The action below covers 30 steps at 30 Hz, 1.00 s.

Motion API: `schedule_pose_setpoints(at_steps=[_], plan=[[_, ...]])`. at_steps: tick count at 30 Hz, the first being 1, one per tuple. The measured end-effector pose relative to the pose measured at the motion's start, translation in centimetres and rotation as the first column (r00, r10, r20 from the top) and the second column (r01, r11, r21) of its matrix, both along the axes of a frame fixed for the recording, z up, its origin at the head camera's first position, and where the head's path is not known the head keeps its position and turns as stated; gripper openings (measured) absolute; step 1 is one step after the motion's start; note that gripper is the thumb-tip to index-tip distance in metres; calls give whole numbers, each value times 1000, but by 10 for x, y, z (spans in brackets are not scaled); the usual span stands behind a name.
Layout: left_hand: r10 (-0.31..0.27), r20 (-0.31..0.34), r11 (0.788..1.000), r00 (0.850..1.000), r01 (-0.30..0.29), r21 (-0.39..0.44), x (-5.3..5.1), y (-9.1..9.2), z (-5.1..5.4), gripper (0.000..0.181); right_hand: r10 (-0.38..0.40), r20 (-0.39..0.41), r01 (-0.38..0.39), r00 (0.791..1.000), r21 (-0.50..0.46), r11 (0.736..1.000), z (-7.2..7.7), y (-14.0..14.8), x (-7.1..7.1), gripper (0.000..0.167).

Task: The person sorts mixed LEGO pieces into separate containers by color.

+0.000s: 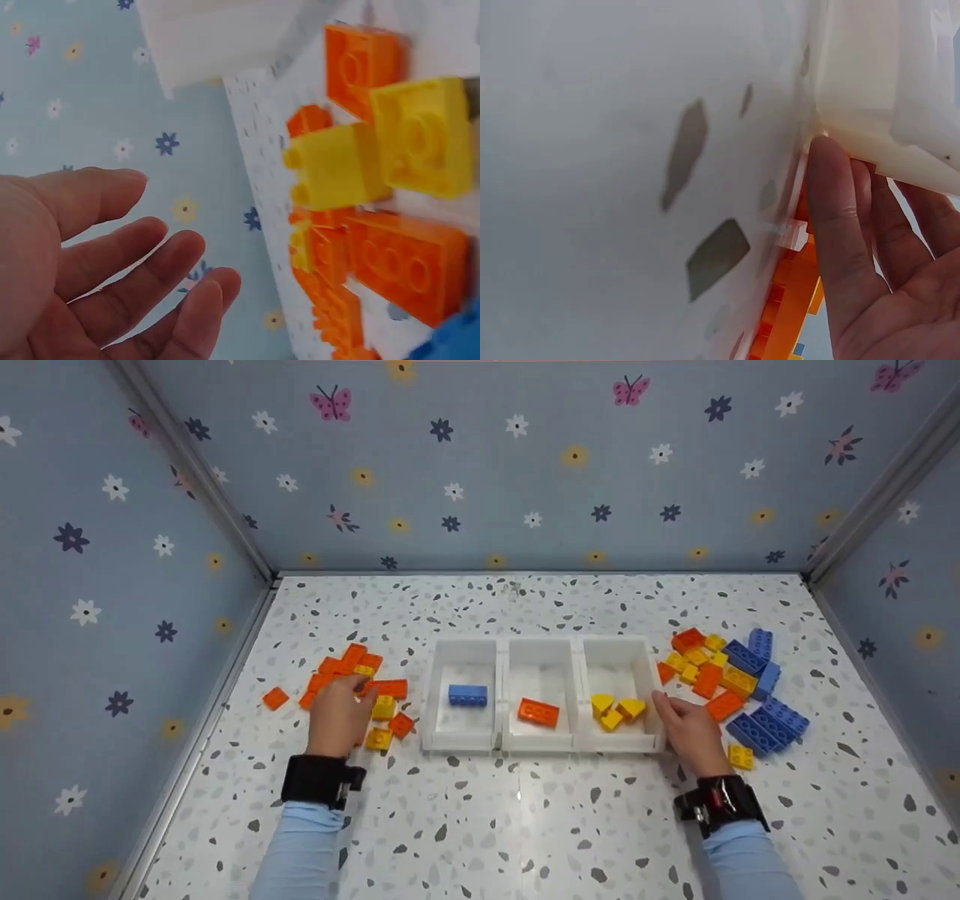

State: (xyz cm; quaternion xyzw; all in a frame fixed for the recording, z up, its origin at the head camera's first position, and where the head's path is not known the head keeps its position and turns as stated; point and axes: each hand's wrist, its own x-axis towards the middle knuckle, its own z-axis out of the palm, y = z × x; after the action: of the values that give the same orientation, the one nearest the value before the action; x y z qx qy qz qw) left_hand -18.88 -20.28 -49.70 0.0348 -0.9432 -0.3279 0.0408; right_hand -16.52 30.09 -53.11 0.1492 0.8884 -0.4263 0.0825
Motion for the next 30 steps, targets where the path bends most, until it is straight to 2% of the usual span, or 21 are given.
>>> schedule_pose_setpoints(at_steps=[4,8,12,18,30], plan=[[-9,26,1000,1000,8,18,4,-15,-18,36,-4,-15,4,1000,8,1000,-1,0,0,78],[-24,49,998,999,22,55,6,-16,-27,39,0,-19,0,1000,15,1000,0,0,0,78],[-43,81,996,996,37,77,4,-10,-31,42,-4,-4,4,1000,1,1000,0,-1,1,79],[-81,105,995,991,75,63,-2,1,-34,43,-2,-53,2,999,3,1000,-1,-2,1,76],[-40,100,998,994,45,-51,-13,12,-44,33,1,14,-1,1000,-18,1000,1,0,-1,82]])
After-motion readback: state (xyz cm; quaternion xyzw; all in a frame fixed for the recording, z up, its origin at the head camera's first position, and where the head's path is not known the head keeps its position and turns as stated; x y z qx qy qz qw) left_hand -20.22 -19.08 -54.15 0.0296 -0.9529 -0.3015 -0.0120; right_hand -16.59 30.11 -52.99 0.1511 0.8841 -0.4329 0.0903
